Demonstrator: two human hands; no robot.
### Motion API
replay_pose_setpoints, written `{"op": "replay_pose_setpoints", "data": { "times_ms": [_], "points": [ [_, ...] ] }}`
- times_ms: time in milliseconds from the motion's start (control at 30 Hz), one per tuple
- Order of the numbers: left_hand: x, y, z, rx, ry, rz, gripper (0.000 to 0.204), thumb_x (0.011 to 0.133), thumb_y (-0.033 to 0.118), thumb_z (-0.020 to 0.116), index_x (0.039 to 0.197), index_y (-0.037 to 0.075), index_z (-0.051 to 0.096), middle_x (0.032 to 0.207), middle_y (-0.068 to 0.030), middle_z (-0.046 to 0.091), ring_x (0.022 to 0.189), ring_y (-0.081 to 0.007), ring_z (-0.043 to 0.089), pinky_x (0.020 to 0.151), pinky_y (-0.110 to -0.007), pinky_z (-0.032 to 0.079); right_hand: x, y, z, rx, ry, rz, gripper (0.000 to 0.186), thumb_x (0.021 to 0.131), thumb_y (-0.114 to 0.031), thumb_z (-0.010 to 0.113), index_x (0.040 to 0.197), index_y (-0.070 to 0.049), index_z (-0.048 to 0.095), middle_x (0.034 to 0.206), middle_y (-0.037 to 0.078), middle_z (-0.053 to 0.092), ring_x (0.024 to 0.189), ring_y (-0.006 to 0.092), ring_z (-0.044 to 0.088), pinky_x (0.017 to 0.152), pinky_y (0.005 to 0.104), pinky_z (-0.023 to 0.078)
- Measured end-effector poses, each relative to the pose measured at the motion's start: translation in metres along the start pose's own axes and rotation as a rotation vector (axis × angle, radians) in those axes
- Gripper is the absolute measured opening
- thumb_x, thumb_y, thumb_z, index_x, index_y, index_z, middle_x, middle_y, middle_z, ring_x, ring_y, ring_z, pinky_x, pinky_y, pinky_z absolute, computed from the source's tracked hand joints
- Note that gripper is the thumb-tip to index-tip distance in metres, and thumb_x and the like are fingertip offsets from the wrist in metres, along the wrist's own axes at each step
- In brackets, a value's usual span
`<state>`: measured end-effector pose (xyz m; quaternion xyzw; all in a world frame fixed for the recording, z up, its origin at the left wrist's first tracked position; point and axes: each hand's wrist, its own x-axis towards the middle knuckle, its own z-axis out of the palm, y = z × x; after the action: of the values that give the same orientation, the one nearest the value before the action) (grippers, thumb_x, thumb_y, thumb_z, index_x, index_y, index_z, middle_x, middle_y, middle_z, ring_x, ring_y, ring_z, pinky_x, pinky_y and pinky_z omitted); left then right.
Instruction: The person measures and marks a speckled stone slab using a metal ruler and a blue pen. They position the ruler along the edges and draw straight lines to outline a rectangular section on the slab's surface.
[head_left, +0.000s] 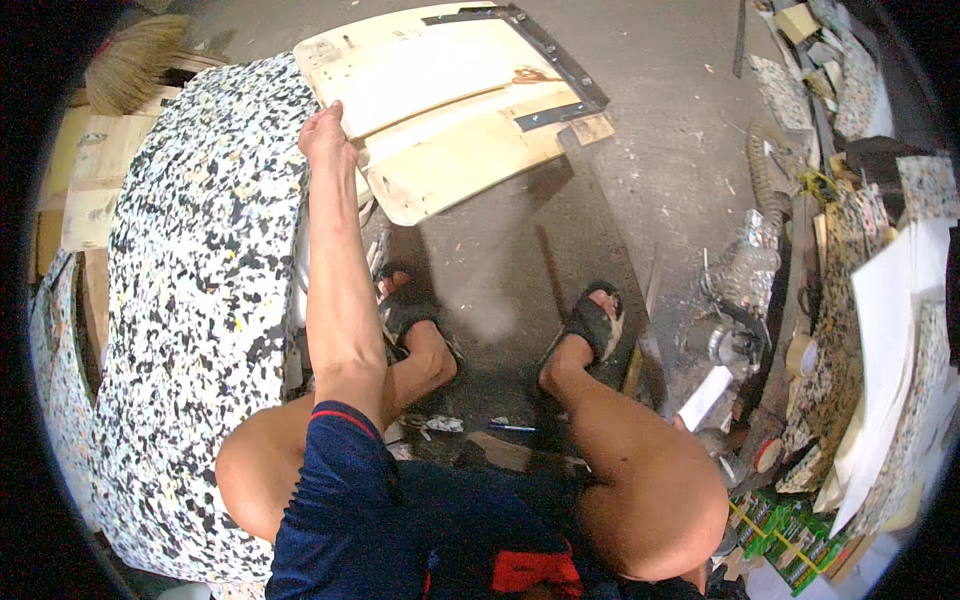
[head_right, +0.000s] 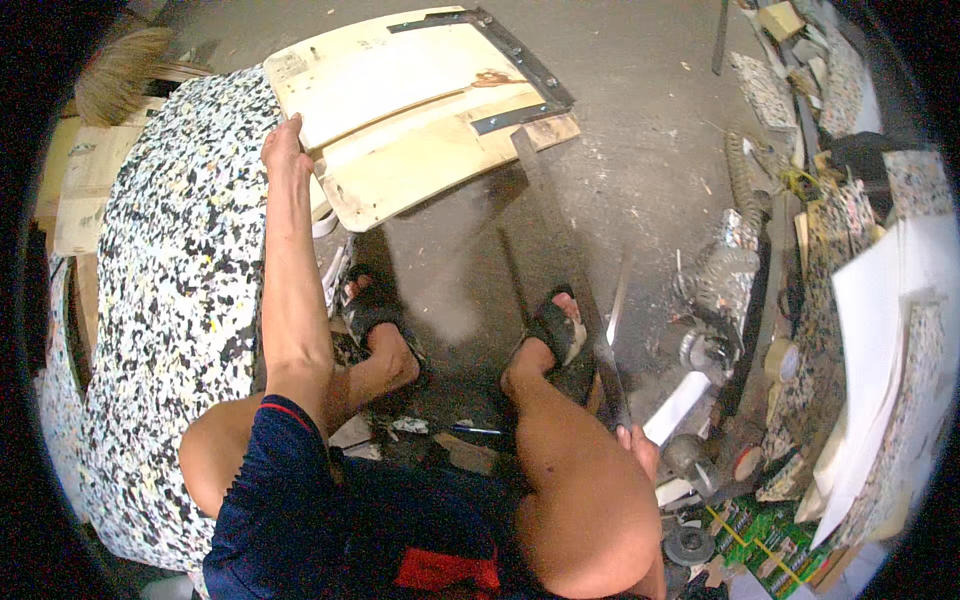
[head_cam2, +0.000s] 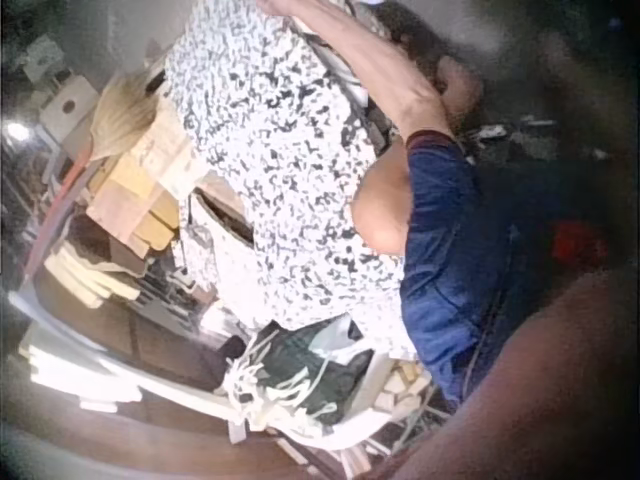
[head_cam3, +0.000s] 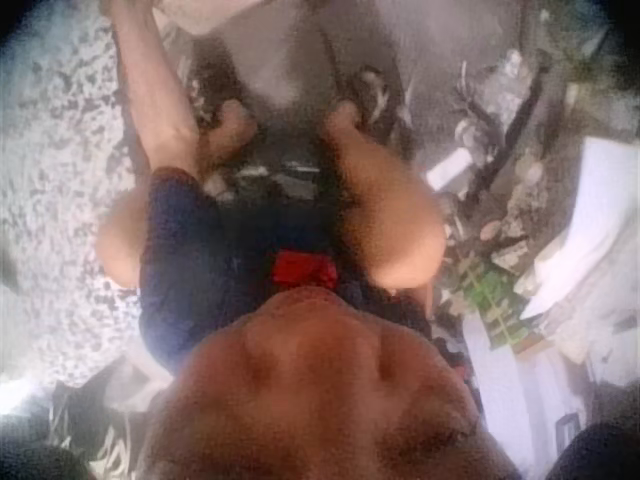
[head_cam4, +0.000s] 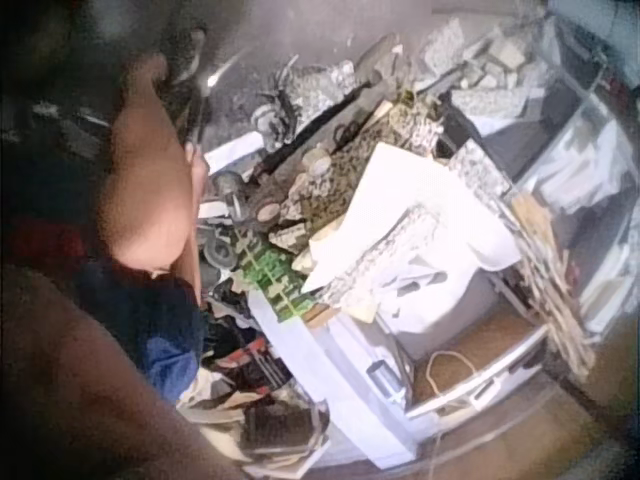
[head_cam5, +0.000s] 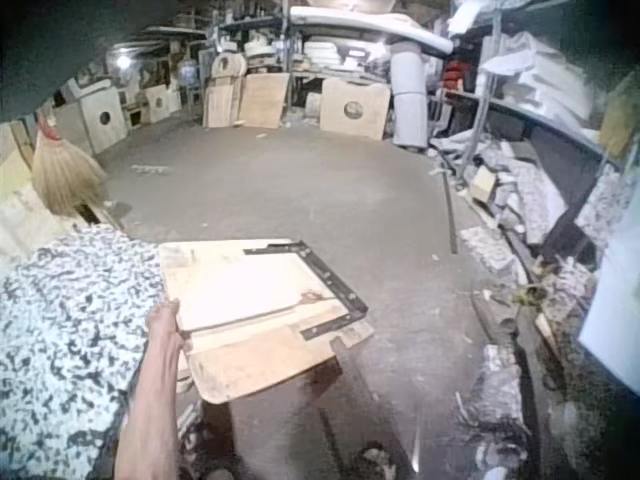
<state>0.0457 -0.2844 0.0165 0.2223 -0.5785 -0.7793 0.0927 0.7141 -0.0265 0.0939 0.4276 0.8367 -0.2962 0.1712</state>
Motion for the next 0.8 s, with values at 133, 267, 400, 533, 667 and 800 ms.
{"op": "replay_pose_setpoints", "data": {
  "times_ms": [133, 267, 400, 533, 667, 800],
  "points": [
    [0.009, -0.035, -0.026, 0.112, 0.063, 0.013, 0.019, 0.087, 0.001, 0.072, 0.099, -0.001, 0.057, 0.093, -0.0126, 0.065, 0.082, -0.0217, 0.064, 0.072, -0.034, 0.055, 0.046, -0.035, 0.018, 0.000, 0.040, -0.090, 0.019, 0.101, -0.016, 0.054, 0.089, -0.001, 0.052, 0.069, 0.023, 0.058, 0.060, 0.0397, 0.057, 0.056, 0.0458, 0.045],
    [0.024, -0.061, -0.057, 0.111, 0.109, 0.024, 0.018, 0.088, 0.003, 0.071, 0.097, 0.001, 0.055, 0.093, -0.0127, 0.066, 0.081, -0.0208, 0.064, 0.069, -0.035, 0.056, 0.097, -0.058, 0.031, 0.049, 0.022, -0.177, 0.017, 0.099, -0.014, 0.053, 0.090, 0.000, 0.053, 0.072, 0.026, 0.059, 0.067, 0.0476, 0.060, 0.058, 0.0505, 0.045],
    [0.022, -0.075, -0.059, 0.145, 0.107, -0.016, 0.018, 0.088, 0.005, 0.071, 0.094, 0.004, 0.054, 0.091, -0.0107, 0.065, 0.078, -0.0194, 0.063, 0.066, -0.035, 0.055, 0.134, -0.060, 0.040, 0.023, 0.042, -0.209, 0.020, 0.100, -0.019, 0.052, 0.092, 0.000, 0.054, 0.073, 0.028, 0.058, 0.071, 0.0503, 0.059, 0.061, 0.0508, 0.045],
    [0.025, -0.079, -0.063, 0.166, 0.106, -0.015, 0.018, 0.089, 0.006, 0.071, 0.093, 0.005, 0.054, 0.091, -0.0107, 0.065, 0.077, -0.0192, 0.063, 0.066, -0.035, 0.055, 0.155, -0.063, 0.039, 0.025, 0.053, -0.217, 0.026, 0.102, -0.024, 0.051, 0.092, 0.000, 0.054, 0.073, 0.029, 0.056, 0.070, 0.0517, 0.055, 0.059, 0.0492, 0.043],
    [0.036, -0.077, -0.071, 0.172, 0.113, 0.008, 0.018, 0.089, 0.006, 0.071, 0.093, 0.004, 0.054, 0.092, -0.0113, 0.065, 0.079, -0.0193, 0.064, 0.067, -0.035, 0.056, 0.173, -0.055, 0.044, -0.025, 0.062, -0.278, 0.024, 0.102, -0.022, 0.051, 0.093, 0.001, 0.054, 0.074, 0.029, 0.056, 0.069, 0.0511, 0.055, 0.059, 0.0492, 0.043],
    [0.019, -0.065, -0.056, 0.151, 0.131, -0.014, 0.018, 0.089, 0.005, 0.071, 0.094, 0.004, 0.054, 0.093, -0.0117, 0.065, 0.081, -0.0195, 0.064, 0.069, -0.036, 0.056, 0.186, -0.053, 0.049, 0.025, 0.062, -0.282, 0.018, 0.100, -0.017, 0.054, 0.094, 0.000, 0.056, 0.076, 0.029, 0.059, 0.071, 0.0505, 0.059, 0.059, 0.0512, 0.044]
  ]
}}
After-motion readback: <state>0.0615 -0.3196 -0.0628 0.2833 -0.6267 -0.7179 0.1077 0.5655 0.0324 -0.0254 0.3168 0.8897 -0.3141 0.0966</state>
